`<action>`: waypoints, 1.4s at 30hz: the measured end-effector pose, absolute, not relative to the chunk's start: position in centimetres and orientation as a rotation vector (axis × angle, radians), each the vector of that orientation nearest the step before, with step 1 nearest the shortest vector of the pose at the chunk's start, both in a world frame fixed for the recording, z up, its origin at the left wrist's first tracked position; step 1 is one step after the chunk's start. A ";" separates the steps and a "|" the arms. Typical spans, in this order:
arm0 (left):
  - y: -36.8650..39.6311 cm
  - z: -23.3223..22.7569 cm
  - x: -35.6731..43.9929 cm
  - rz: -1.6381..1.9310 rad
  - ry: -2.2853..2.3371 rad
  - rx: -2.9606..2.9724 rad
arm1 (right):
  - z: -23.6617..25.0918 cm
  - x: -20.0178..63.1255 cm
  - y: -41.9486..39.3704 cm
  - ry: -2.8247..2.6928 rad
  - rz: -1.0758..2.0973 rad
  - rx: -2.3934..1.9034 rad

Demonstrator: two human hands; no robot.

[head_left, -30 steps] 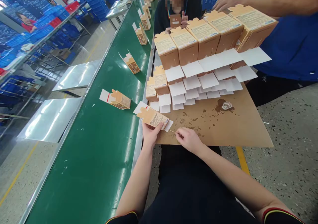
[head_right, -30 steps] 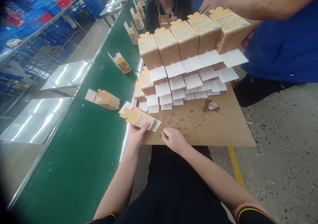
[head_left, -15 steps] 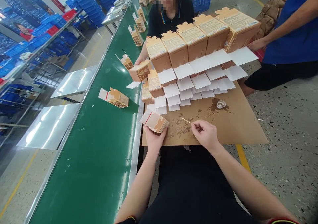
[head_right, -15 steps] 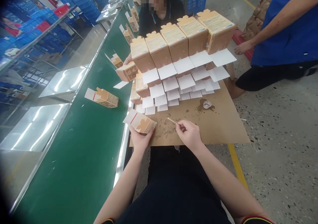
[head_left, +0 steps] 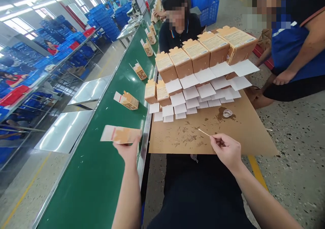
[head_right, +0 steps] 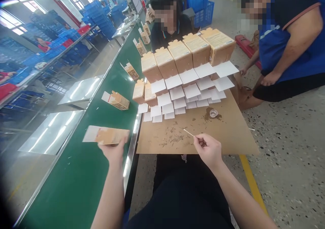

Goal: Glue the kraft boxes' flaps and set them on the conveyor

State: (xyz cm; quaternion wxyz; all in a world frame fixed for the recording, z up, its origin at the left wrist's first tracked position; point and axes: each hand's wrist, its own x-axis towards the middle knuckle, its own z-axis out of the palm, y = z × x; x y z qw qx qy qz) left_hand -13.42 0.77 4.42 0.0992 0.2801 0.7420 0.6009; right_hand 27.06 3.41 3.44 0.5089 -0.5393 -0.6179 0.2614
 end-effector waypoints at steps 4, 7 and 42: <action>1.9 5.1 -20.4 1.747 2.313 0.683 | 3.7 27.0 4.4 -1.500 0.643 -1.262; 2.0 4.2 -21.6 1.593 2.382 0.600 | 3.6 27.4 5.0 -1.484 0.620 -1.279; 8.2 9.3 -11.2 1.506 1.409 0.828 | 5.4 31.5 0.2 -1.271 0.606 -1.402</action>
